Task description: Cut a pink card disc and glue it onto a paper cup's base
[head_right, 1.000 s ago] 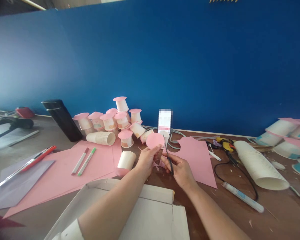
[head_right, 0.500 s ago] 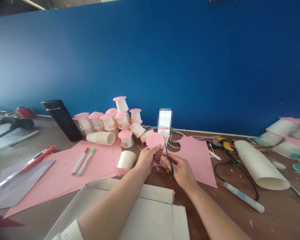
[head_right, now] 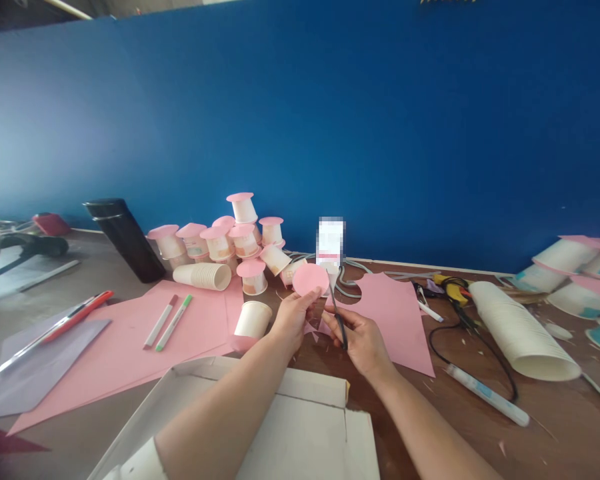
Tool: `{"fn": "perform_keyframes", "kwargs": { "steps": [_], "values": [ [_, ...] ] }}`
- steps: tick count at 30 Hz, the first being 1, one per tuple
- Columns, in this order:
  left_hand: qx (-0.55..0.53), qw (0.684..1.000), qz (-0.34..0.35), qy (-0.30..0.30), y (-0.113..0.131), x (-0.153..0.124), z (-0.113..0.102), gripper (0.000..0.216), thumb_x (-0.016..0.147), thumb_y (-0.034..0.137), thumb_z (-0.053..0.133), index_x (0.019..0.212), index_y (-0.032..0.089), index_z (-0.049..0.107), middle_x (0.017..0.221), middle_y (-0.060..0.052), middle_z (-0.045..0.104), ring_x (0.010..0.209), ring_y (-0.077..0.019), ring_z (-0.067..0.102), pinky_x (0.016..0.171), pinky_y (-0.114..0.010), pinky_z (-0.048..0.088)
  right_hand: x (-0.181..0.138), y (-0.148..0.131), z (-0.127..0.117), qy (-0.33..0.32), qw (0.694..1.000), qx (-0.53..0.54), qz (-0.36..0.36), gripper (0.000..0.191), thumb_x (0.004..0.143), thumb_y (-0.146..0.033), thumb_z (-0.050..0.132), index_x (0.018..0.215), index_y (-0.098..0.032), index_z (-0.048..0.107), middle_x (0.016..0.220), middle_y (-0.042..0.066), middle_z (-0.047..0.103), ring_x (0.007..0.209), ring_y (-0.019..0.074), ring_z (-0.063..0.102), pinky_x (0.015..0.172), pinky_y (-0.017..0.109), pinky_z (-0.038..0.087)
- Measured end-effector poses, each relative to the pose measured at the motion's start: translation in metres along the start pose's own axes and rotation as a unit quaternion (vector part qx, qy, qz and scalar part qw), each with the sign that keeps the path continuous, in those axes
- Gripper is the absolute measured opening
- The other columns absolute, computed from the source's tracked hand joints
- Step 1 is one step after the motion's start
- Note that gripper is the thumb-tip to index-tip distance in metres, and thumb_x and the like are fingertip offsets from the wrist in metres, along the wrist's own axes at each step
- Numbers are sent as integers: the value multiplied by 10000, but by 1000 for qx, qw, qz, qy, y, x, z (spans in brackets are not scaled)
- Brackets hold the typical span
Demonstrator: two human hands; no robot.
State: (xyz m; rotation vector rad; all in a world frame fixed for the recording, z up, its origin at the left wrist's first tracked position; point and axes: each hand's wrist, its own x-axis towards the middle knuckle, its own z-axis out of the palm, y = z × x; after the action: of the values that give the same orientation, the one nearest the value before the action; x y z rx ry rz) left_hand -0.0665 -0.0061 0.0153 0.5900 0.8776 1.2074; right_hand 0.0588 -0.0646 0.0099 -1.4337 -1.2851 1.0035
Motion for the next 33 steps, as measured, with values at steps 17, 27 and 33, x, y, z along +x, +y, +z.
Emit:
{"fn": "perform_keyframes", "kwargs": {
  "steps": [17,27,33],
  "values": [
    [11,1000,7,9,2,0,0,196,649,271,785,692,123,663,550,2,585,498,-94,506,519,-226,401,2,2,1,0,1000,0,0,480,759,-447,734,1124,-136,705,559,-45,543,552,119,495,579,253,398],
    [17,999,36,34,-1,7,-4,302,575,332,837,661,125,633,559,32,526,499,-50,406,488,-197,297,1,2,0,1,1000,6,3,545,731,-512,736,1132,-144,707,578,-42,547,543,118,488,566,257,392],
    [-19,999,17,24,-3,8,-4,352,548,346,859,699,118,637,591,28,528,491,-32,370,464,-180,263,0,0,2,3,1000,-7,4,598,747,-565,699,1152,-125,695,568,-39,537,547,123,485,569,266,396]
  ]
}}
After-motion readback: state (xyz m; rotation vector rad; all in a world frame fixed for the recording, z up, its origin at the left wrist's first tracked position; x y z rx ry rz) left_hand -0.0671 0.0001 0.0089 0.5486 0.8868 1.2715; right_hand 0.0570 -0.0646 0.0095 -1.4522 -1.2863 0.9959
